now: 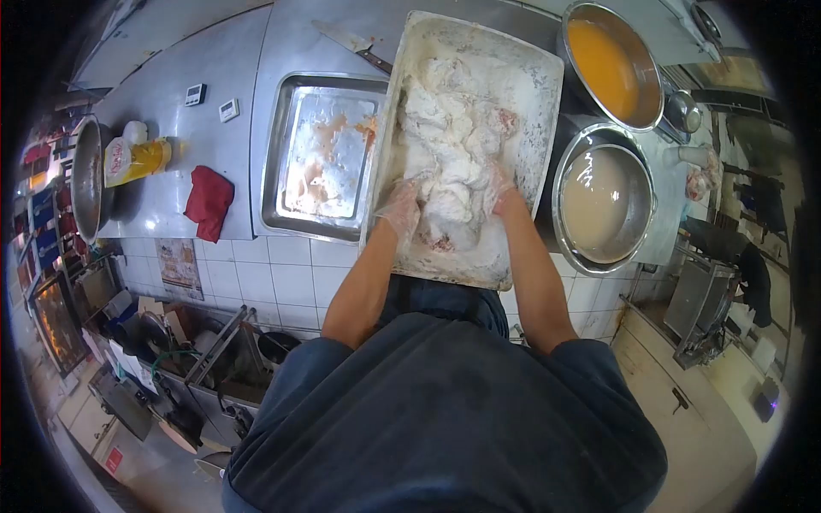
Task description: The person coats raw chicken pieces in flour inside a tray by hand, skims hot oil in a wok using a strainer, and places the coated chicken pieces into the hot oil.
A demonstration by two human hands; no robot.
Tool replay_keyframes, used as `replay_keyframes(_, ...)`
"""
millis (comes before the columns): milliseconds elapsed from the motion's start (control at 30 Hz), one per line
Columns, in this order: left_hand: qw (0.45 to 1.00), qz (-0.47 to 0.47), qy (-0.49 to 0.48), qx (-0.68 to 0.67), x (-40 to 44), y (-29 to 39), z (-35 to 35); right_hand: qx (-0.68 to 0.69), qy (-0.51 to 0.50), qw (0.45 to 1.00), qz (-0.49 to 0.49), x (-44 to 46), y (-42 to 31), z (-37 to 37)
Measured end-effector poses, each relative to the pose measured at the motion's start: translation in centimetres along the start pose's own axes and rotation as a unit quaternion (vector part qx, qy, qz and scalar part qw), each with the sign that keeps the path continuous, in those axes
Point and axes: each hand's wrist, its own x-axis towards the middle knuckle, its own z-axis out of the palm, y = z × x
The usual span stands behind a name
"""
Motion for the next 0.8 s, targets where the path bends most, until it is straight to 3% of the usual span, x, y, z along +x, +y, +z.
replay_keyframes(67, 0.996, -0.034, -0.017, -0.082, -0.5, 0.6, 0.3, 0.036, -0.087, 0.994, -0.046, -0.7, 1.1, 2.0)
replay_keyframes(133, 0.992, -0.053, -0.061, -0.094, 0.4, -0.9, -1.5, 0.035, -0.057, 0.997, -0.029, -1.6, 1.7, 2.3)
replay_keyframes(167, 0.997, 0.041, -0.058, -0.006, 1.9, -3.5, -3.5, 0.036, -0.037, 0.999, -0.018, -2.7, 2.2, 2.3)
replay_keyframes(267, 0.973, 0.172, 0.002, 0.154, -1.3, -1.2, -0.9, -0.028, 0.156, 0.987, 0.027, -6.5, 0.4, 7.0)
replay_keyframes(333, 0.945, 0.198, 0.034, 0.256, -3.1, 1.0, 1.2, -0.251, 0.089, 0.957, -0.113, -4.4, 1.4, 0.0)
replay_keyframes(400, 0.898, 0.166, 0.061, 0.402, -6.6, 3.1, 2.7, -0.360, 0.066, 0.917, -0.161, -5.3, 1.2, 0.7)
replay_keyframes(467, 0.786, 0.270, 0.046, 0.554, -6.8, 2.7, 1.1, -0.363, 0.098, 0.918, -0.129, -8.6, 0.0, 4.6)
replay_keyframes(533, 0.565, 0.492, -0.011, 0.662, -5.2, 0.2, -2.7, -0.503, 0.099, 0.852, -0.110, -12.4, -1.3, 8.6)
replay_keyframes(567, 0.675, 0.292, 0.031, 0.677, -5.7, 0.7, -2.0, -0.568, 0.098, 0.811, -0.098, -13.3, -1.4, 9.4)
replay_keyframes(600, 0.748, 0.077, 0.073, 0.655, -6.7, 1.8, -0.6, -0.515, 0.146, 0.831, -0.149, -12.8, -0.5, 8.2)
replay_keyframes(667, 0.773, -0.108, 0.116, 0.615, -7.4, 1.2, 0.2, -0.398, 0.238, 0.851, -0.247, -10.0, 3.6, 2.2)
replay_keyframes(733, 0.755, -0.040, 0.118, 0.644, -7.0, -1.8, -0.7, -0.546, 0.329, 0.751, -0.171, -6.8, 7.1, -3.2)
replay_keyframes(800, 0.754, -0.055, 0.134, 0.641, -6.3, -2.6, -0.3, -0.666, 0.350, 0.657, -0.050, -3.6, 11.1, -7.5)
